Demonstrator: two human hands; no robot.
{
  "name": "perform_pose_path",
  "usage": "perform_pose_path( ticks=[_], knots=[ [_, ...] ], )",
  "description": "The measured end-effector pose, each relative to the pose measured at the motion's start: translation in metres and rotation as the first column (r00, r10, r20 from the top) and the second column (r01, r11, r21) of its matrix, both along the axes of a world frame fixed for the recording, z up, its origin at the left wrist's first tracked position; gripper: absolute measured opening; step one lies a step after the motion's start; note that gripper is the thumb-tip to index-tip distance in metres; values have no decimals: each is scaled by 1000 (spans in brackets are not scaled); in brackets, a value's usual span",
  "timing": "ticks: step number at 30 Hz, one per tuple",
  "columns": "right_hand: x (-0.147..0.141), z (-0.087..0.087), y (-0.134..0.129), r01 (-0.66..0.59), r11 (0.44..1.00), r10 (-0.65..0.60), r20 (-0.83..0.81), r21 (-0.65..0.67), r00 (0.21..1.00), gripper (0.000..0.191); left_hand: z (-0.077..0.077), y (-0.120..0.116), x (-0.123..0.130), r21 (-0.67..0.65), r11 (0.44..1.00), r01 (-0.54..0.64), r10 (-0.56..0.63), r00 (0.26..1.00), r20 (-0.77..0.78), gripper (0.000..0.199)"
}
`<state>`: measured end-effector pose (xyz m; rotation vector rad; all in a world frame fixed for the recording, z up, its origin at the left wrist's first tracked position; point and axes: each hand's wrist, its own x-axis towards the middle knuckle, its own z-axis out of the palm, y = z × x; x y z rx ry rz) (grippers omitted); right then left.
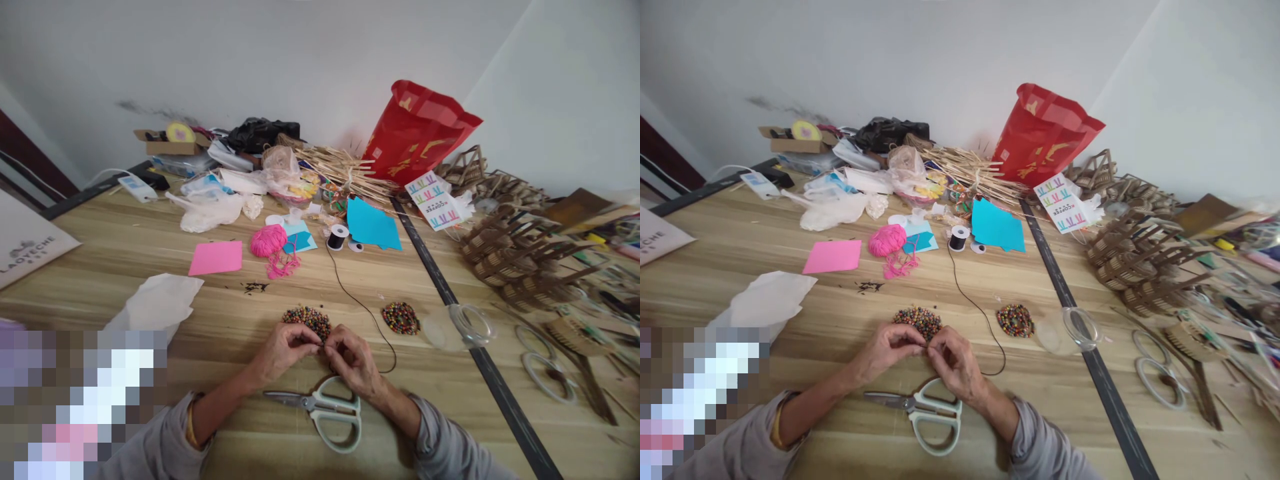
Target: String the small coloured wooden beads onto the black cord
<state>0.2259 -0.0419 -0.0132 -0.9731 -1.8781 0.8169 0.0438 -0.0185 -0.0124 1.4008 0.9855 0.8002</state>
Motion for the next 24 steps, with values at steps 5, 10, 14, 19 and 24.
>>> perform_pose_path(
  ticks=[5, 10, 14, 19, 24],
  knots=[
    [1, 0, 0, -3, 1000, 3, 3, 1, 1000, 13, 0, 0, -1, 16, 1000, -10, 10, 1000, -4, 13],
    [1, 1, 0, -1, 1000, 1, 19, -5, 1000, 13, 3, 0, 0, 24, 1000, -11, 11, 1000, -19, 11],
    [1, 0, 0, 1, 1000, -1, 27, -11, 1000, 15, 5, 0, 0, 16, 1000, -4, 4, 999, -32, 11],
    [2, -2, 1, -18, 1000, 19, 35, -23, 999, 14, 4, 0, -1, 32, 999, 3, -2, 999, -41, 10],
    [2, -2, 1, -28, 999, 29, 27, -20, 999, 13, 2, 0, -1, 60, 998, 4, -1, 999, -46, 10]
  ],
)
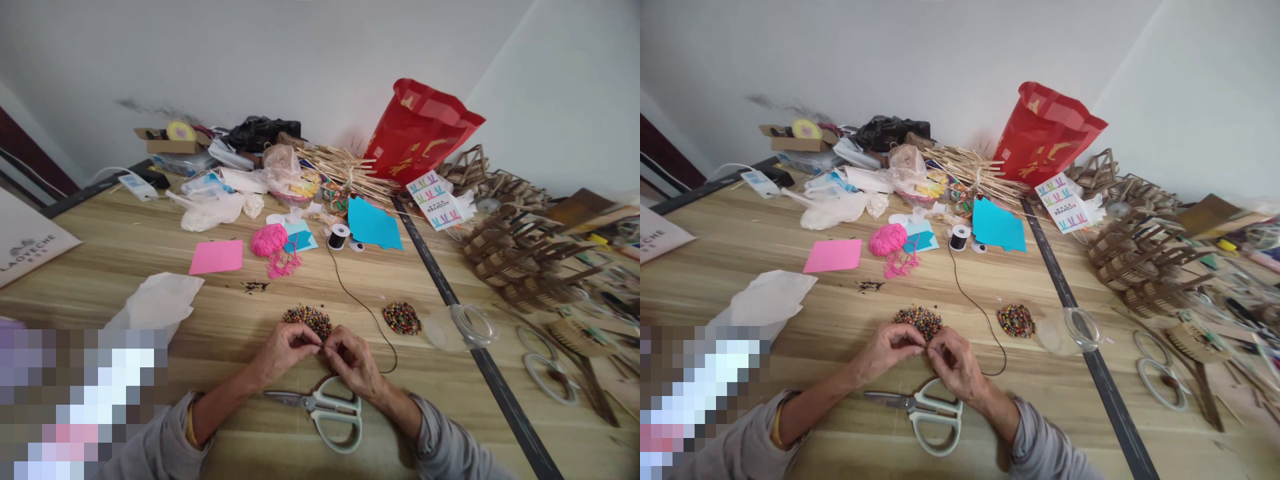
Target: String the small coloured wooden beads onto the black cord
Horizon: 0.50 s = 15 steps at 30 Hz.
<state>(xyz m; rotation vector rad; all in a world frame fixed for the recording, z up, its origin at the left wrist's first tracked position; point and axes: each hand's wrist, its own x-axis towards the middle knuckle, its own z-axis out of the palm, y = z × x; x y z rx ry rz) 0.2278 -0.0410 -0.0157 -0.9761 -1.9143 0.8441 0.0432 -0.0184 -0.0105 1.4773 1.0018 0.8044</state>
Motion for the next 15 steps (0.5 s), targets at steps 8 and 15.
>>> perform_pose_path(
  ticks=[8, 15],
  knots=[
    [0, 1, -1, -3, 1000, 3, -2, -9, 1000, 11, 4, -1, 1, -32, 999, 3, -3, 1000, -8, 8],
    [0, -1, -1, -11, 1000, 11, -3, -9, 1000, 12, 3, 0, 0, 18, 999, 28, -28, 999, 17, 8]
  ],
)
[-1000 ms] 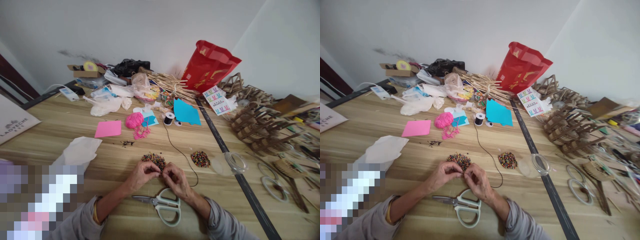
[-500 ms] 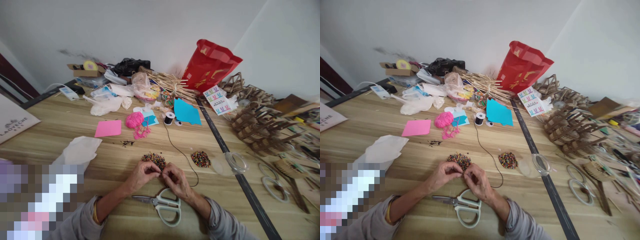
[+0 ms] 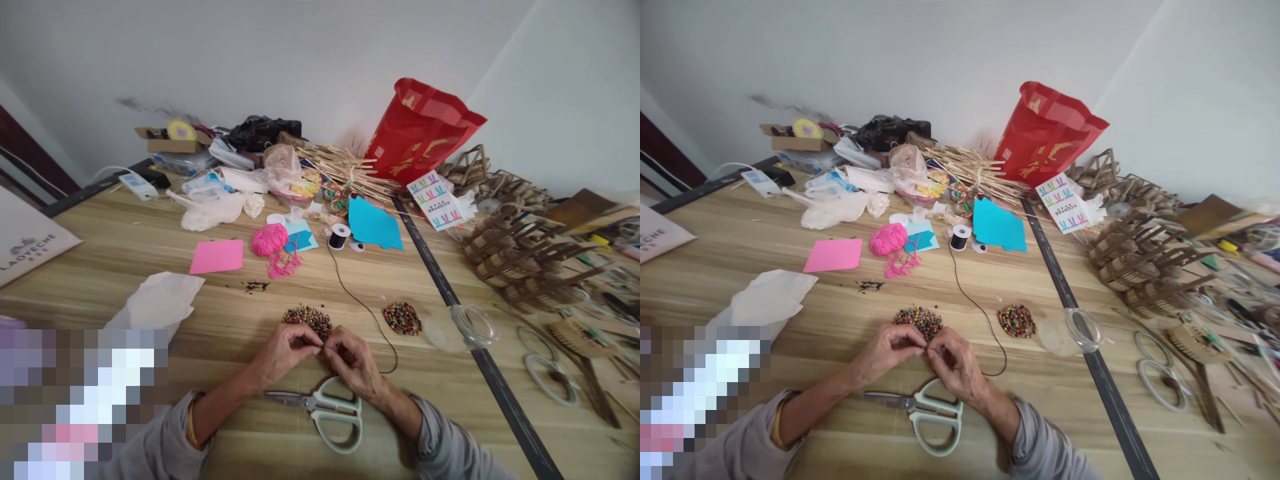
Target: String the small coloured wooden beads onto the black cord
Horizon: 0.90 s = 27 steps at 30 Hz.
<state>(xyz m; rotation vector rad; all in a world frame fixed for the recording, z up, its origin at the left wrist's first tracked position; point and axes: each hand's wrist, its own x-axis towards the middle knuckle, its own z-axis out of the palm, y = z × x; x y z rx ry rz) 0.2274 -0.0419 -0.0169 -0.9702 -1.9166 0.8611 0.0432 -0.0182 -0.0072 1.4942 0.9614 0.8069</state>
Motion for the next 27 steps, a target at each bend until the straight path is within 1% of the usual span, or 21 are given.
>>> perform_pose_path(
  ticks=[3, 5, 9, 14, 20, 27],
  knots=[
    [0, -2, 1, -3, 1000, 3, -8, 15, 1000, 12, 0, 0, -1, 47, 999, 9, -10, 1000, 29, 7],
    [1, -4, 2, -9, 1000, 10, -23, 19, 1000, 11, 0, 0, -1, 55, 998, 7, -8, 1000, 27, 6],
    [1, -7, 3, -6, 1000, 6, -61, -7, 998, 8, 1, -1, -1, -3, 1000, -13, 13, 1000, -7, 6],
    [0, -10, 1, 22, 996, -30, -92, -92, 995, 11, -1, -1, 0, -46, 998, -39, 40, 999, 21, 5],
    [0, -7, 1, 5, 997, -14, -101, -79, 995, 10, -5, 0, 0, -46, 998, -45, 47, 998, 42, 7],
    [0, -8, 2, -16, 998, 11, -106, -53, 994, 9, -5, 0, 0, -58, 998, -19, 21, 999, 34, 6]
  ],
)
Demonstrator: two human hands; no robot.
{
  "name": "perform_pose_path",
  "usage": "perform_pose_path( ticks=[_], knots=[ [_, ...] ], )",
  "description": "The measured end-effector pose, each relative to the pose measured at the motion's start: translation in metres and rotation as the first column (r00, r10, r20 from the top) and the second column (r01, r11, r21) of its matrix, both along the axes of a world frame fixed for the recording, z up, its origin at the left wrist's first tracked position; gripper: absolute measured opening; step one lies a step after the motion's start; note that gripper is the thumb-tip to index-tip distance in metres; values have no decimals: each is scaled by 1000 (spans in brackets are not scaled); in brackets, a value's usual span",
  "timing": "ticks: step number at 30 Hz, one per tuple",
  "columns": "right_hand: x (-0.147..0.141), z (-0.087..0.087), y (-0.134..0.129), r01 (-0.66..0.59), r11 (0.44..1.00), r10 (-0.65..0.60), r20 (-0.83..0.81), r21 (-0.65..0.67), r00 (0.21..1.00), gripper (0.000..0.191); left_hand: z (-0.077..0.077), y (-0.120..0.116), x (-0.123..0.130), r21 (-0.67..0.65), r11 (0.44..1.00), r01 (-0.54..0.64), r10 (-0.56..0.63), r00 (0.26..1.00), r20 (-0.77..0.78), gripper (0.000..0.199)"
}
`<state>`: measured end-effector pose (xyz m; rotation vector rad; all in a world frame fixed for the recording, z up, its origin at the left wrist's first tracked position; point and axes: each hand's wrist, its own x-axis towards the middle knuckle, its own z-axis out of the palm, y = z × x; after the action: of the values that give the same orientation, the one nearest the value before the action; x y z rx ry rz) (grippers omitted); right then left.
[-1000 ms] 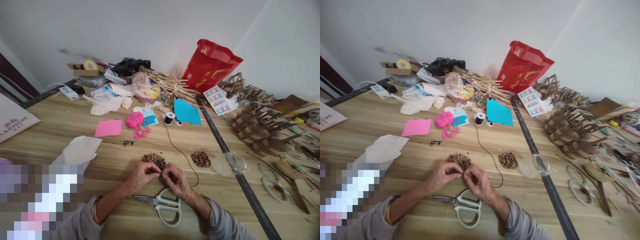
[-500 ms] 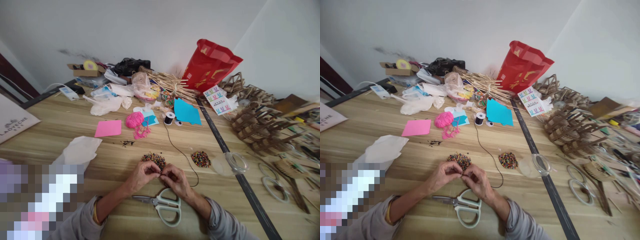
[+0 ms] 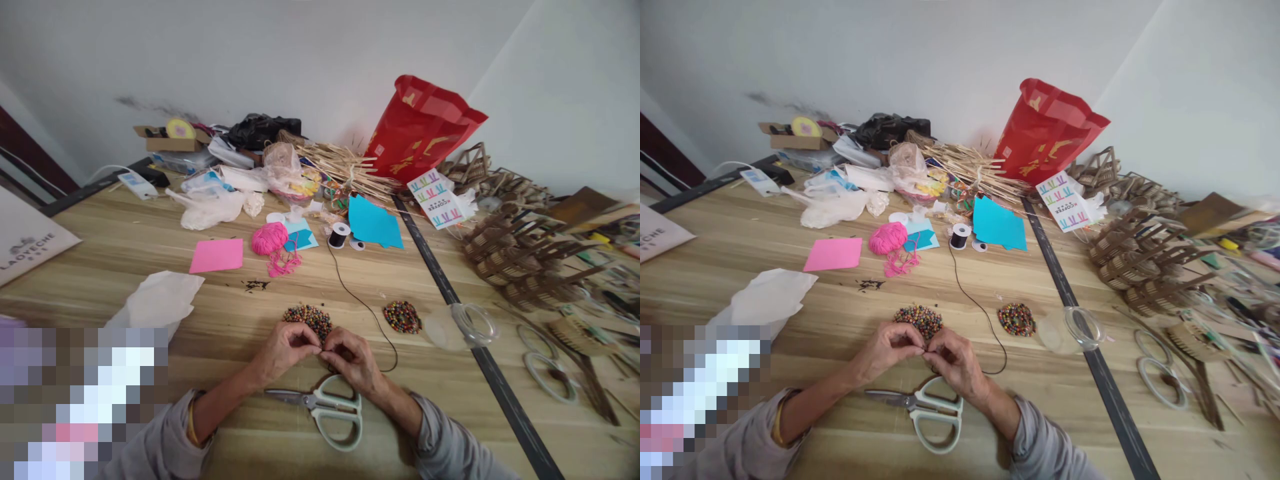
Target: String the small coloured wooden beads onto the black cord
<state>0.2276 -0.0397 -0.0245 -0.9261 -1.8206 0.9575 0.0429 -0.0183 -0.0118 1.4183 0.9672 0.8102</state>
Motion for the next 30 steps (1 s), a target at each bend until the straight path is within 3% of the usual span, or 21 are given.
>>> perform_pose_path(
  ticks=[30],
  knots=[
    [1, -1, -1, -4, 999, 5, 20, -52, 1000, 19, 5, -1, 1, -15, 999, 35, -35, 999, -18, 8]
  ],
)
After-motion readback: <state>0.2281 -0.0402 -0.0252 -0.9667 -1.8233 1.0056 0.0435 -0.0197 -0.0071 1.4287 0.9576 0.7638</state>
